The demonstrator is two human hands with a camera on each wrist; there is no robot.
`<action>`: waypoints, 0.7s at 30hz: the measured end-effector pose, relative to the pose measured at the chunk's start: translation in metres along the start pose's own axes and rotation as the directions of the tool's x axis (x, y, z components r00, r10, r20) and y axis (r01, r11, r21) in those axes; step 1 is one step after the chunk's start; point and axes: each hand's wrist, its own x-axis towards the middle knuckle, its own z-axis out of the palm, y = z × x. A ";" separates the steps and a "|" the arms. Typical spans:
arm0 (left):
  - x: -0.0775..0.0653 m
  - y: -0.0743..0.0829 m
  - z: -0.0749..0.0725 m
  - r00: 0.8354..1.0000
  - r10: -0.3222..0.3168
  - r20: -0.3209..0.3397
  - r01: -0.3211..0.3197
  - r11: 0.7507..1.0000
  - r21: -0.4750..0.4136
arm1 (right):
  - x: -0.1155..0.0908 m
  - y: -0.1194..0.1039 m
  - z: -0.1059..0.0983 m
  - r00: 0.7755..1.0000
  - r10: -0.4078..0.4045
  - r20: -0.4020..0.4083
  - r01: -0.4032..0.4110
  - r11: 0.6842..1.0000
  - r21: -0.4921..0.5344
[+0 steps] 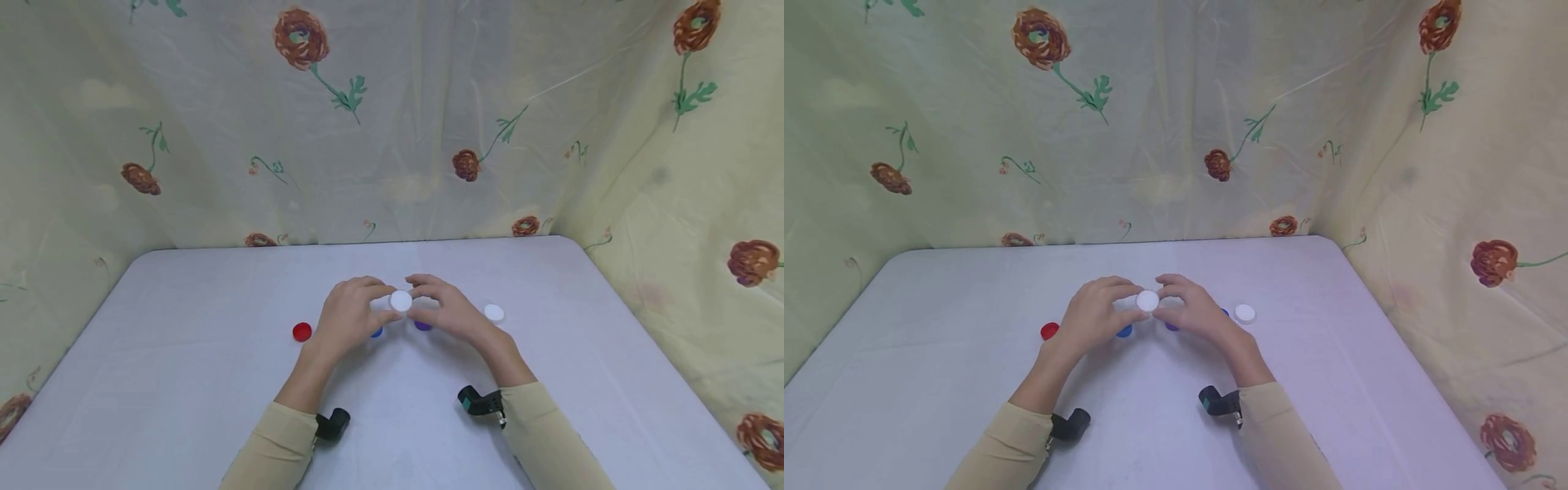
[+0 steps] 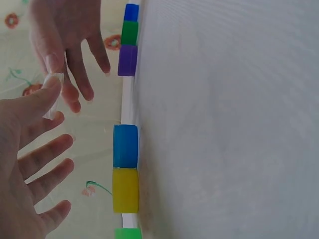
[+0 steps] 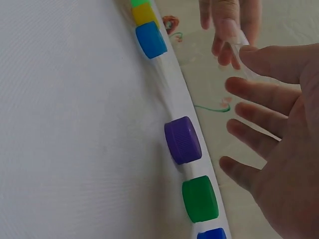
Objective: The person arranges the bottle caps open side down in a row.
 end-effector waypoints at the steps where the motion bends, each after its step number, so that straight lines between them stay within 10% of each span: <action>1: 0.000 -0.001 0.000 1.000 -0.005 0.002 0.005 1.000 -0.004 | 0.000 0.000 0.001 1.000 -0.009 -0.005 0.009 1.000 -0.004; 21: -0.001 0.001 0.003 0.995 -0.081 0.051 0.083 0.996 -0.034 | 0.000 0.002 0.003 0.999 -0.030 -0.037 0.029 0.999 -0.017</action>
